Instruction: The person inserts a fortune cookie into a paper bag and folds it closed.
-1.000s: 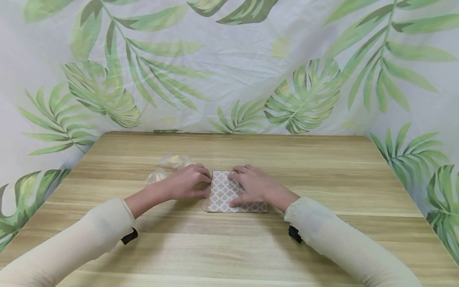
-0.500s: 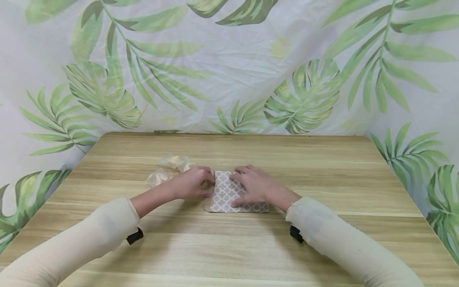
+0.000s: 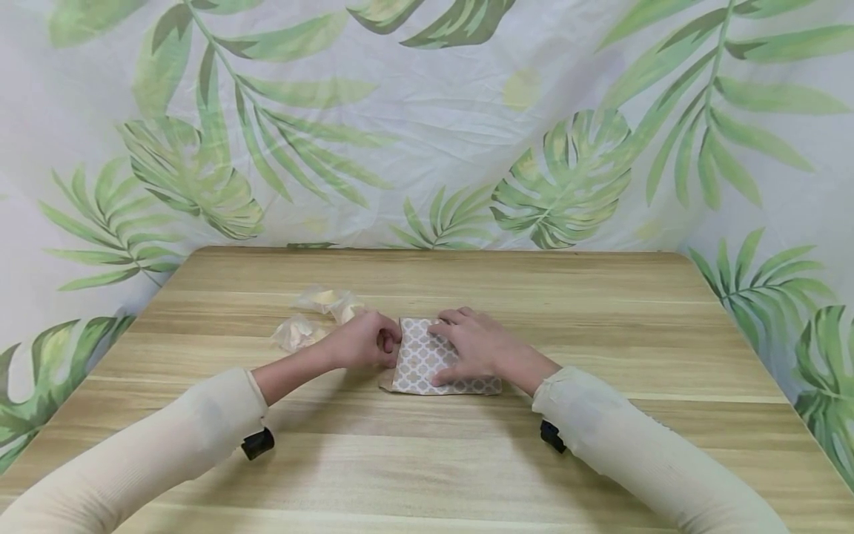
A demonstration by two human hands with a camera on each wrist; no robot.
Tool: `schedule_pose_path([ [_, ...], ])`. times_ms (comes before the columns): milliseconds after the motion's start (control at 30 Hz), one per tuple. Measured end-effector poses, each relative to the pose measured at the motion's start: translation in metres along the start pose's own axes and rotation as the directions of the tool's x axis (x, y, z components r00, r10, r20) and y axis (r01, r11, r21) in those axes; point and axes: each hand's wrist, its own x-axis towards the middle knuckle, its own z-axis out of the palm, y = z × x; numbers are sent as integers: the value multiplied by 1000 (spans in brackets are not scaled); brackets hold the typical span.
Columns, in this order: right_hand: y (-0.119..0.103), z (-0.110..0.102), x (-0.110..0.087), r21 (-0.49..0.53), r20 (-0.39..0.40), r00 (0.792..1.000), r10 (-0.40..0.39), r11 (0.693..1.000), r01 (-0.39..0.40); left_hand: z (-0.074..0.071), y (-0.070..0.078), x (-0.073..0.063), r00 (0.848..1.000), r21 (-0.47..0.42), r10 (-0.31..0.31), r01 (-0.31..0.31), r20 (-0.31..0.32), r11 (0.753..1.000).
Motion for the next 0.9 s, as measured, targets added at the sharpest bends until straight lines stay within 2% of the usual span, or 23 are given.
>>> schedule_pose_path([
  [167, 0, -1, 0, 5, 9, 1000, 7, 1000, -7, 2, 0, -1, 997, -99, -74, 73, -15, 992],
  [300, 0, -1, 0, 14, 18, 1000, 12, 1000, -13, 4, 0, -1, 992, -135, -124, 119, -26, 984],
  [900, -2, -3, -3, 37, 1, 1000, 13, 999, -13, 6, 3, -4, 979, -224, -195, 178, -57, 958],
])
